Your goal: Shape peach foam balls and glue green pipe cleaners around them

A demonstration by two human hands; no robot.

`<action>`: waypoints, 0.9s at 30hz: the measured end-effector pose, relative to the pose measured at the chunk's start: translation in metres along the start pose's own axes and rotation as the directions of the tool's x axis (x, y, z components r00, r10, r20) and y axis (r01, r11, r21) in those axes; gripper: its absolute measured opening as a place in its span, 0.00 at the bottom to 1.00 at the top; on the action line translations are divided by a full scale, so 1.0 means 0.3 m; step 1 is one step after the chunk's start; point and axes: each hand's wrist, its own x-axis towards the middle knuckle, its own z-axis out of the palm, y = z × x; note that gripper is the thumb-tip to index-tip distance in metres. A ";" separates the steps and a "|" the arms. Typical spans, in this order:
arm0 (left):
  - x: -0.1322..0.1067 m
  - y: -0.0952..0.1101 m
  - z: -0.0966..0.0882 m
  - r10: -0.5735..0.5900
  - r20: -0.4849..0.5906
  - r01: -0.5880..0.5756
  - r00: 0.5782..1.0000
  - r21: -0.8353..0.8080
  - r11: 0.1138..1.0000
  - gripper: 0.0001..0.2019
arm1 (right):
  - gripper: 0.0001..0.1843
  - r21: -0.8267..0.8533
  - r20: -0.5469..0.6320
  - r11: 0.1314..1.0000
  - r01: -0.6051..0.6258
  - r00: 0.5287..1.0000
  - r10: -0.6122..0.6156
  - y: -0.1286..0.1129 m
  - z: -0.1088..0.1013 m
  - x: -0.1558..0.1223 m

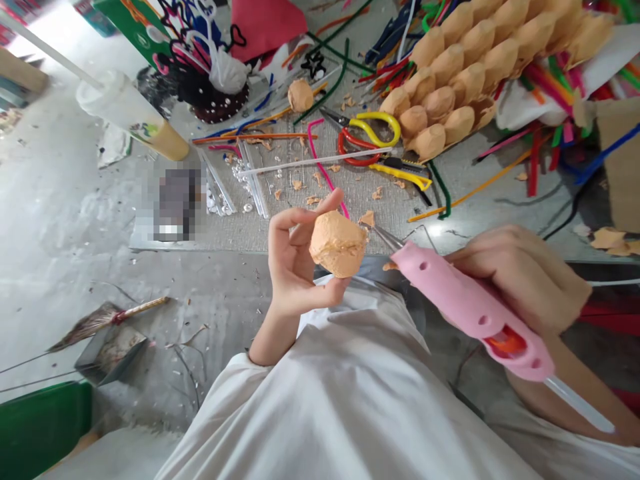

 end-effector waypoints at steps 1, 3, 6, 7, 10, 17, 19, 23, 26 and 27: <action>-0.001 0.001 0.000 -0.002 0.000 0.002 1.000 -0.003 1.000 0.45 | 0.15 0.015 -0.066 0.999 0.038 0.997 -0.037 -0.007 -0.001 0.004; 0.000 0.004 -0.001 0.016 0.001 -0.016 1.000 0.008 1.000 0.46 | 0.14 0.033 -0.124 0.997 0.070 0.990 -0.065 -0.018 -0.002 0.011; 0.012 0.007 -0.001 0.055 0.008 -0.056 0.998 0.047 0.997 0.47 | 0.16 0.026 -0.076 0.998 0.065 0.995 -0.063 -0.027 -0.001 0.013; 0.016 0.008 0.000 0.060 0.009 -0.060 0.998 0.060 0.996 0.47 | 0.16 0.023 -0.066 0.997 0.072 0.995 -0.070 -0.029 -0.001 0.012; 0.018 0.012 0.008 0.102 -0.013 -0.100 0.995 0.073 0.992 0.46 | 0.14 0.014 -0.063 0.996 0.084 0.995 -0.083 -0.036 0.002 0.010; -0.003 0.052 0.031 0.006 -0.122 0.004 0.993 0.086 0.996 0.41 | 0.15 -0.010 -0.027 0.996 0.090 0.996 -0.090 -0.040 -0.004 0.009; -0.002 0.058 0.029 0.029 -0.101 -0.016 0.994 0.125 0.992 0.42 | 0.15 -0.007 -0.039 0.996 0.085 0.996 -0.085 -0.038 -0.007 0.010; 0.001 0.056 0.023 0.032 -0.086 -0.017 0.996 0.168 0.986 0.46 | 0.15 0.013 -0.003 0.993 0.115 0.993 -0.115 -0.048 -0.016 0.018; 0.001 0.059 0.025 0.022 -0.088 -0.005 0.996 0.195 0.981 0.47 | 0.16 0.031 0.081 0.991 0.130 0.988 -0.132 -0.054 -0.022 0.020; 0.002 0.062 0.027 0.027 -0.092 -0.008 0.995 0.200 0.980 0.47 | 0.15 0.023 0.071 0.993 0.116 0.991 -0.118 -0.053 -0.022 0.019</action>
